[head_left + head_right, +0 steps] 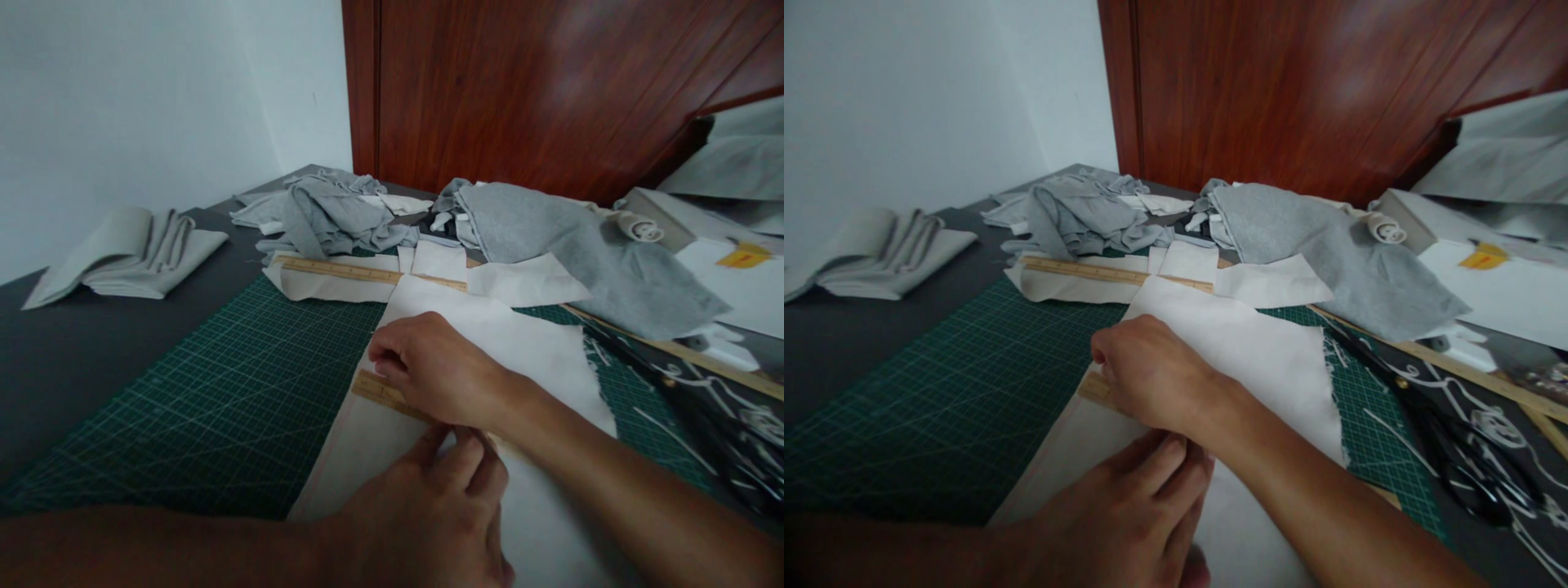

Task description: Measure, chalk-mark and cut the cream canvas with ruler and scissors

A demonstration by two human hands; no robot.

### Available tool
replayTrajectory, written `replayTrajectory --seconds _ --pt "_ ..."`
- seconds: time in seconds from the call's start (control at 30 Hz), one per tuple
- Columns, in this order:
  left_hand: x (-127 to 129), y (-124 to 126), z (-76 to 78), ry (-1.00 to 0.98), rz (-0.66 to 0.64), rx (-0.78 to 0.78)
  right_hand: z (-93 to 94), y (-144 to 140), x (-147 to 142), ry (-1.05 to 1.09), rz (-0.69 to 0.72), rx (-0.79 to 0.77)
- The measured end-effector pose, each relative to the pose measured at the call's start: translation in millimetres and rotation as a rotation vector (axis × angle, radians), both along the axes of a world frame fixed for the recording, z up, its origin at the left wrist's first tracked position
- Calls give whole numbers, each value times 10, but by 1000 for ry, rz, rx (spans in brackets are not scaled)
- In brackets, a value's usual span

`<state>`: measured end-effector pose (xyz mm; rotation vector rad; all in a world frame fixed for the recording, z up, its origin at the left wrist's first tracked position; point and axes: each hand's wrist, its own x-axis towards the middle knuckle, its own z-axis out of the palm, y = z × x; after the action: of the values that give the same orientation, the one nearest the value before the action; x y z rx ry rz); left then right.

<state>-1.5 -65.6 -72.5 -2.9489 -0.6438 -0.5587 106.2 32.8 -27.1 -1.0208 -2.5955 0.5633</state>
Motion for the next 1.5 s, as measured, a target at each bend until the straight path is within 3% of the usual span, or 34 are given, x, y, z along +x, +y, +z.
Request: replayTrajectory --seconds 0.3,0.47,0.67,0.97,1.17,1.5 --pt "-30 -18 -21 22 -14 1 -15 127 -254 112 -16 17" --pt "-33 -13 -52 21 -4 15 3 89 59 242 -63 -43" --pt "-21 16 4 69 -20 8 -87 -146 478 266 -142 -108" --pt "1 -14 26 69 -3 -53 -149 -249 431 289 -187 -105" --pt "-7 -10 28 47 -27 -1 -184 -258 425 285 -194 -68" --pt "9 -19 -1 41 11 -32 -141 -279 497 242 -133 -80"
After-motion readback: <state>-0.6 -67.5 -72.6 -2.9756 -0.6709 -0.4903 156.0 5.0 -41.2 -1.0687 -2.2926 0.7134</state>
